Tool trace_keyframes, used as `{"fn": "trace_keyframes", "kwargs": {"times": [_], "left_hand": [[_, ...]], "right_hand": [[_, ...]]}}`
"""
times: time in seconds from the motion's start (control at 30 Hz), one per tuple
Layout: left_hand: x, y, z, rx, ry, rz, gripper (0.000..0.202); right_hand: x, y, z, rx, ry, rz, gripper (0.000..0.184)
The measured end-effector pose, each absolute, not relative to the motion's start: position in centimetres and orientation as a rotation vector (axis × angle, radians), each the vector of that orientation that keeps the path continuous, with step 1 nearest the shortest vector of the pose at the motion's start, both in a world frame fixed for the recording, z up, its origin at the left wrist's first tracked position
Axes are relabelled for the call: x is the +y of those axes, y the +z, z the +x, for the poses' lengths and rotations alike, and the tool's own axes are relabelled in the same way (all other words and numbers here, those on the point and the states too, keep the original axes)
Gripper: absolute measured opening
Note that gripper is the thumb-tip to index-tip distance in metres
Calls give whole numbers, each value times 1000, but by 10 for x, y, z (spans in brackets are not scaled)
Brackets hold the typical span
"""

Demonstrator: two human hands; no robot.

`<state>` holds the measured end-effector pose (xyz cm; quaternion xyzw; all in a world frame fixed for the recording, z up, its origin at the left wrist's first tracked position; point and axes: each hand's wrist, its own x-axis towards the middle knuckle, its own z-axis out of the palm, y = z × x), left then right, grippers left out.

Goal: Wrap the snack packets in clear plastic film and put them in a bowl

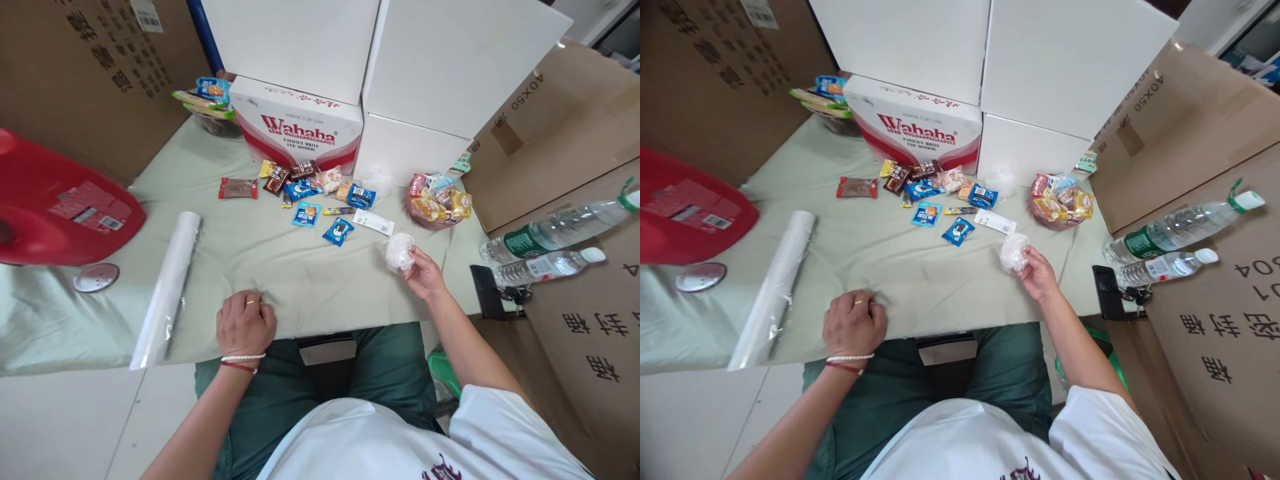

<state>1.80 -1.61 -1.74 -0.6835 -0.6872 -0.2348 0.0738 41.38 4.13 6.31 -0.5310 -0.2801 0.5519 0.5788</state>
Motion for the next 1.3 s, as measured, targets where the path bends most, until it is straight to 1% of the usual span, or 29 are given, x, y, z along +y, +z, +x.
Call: {"fn": "trace_keyframes", "kwargs": {"times": [0.07,0.2,0.27,0.33,0.43,0.5,0.53,0.6,0.63,0.67,0.73,0.8,0.9,0.97,1.03,1.17,1.23,1.3], "left_hand": [[-16,-18,19,-2097,-725,-2052,18],[-15,-19,18,-2159,-846,-2047,15],[-17,-14,18,-2153,-979,-2024,13],[-21,-2,25,-2156,-1188,-1952,13],[-28,29,53,-2302,-1673,-1976,24],[-30,49,78,-2548,-2166,-2208,39],[-28,57,91,-2683,-2449,-2204,45],[-22,65,111,-2870,-2884,-1965,45],[-19,66,118,-2890,-3019,-1807,45],[-16,65,123,-2859,-3083,-1701,45],[-14,60,130,-2721,-3034,-1690,45],[-18,55,133,-2597,-2834,-1827,42],[-24,48,134,-2582,-2528,-1845,32],[-23,42,129,-2636,-2412,-1689,27],[-18,36,120,-2692,-2346,-1514,23],[-3,26,97,-2817,-2381,-1357,21],[3,25,87,-2925,-2469,-1417,21],[7,26,79,-3029,-2573,-1433,21]], "right_hand": [[27,64,405,-597,1302,-1221,35],[14,63,383,-646,1195,-1305,32],[11,62,368,-676,1194,-1263,30],[9,61,351,-675,1254,-1168,28],[5,59,324,-630,1398,-1060,25],[0,55,307,-620,1498,-1037,25],[-3,53,299,-639,1546,-1036,25],[-9,49,287,-713,1633,-1044,26],[-11,48,282,-740,1658,-1051,28],[-13,47,279,-744,1661,-1058,31],[-17,46,274,-725,1595,-1083,42],[-19,45,271,-788,1465,-1141,49],[-20,42,271,-989,1307,-1271,40],[-19,38,275,-970,1284,-1317,36],[-16,35,282,-873,1306,-1321,37],[-7,37,309,-860,1376,-1358,40],[2,42,326,-966,1421,-1395,40],[12,47,343,-1116,1388,-1444,39]]}}
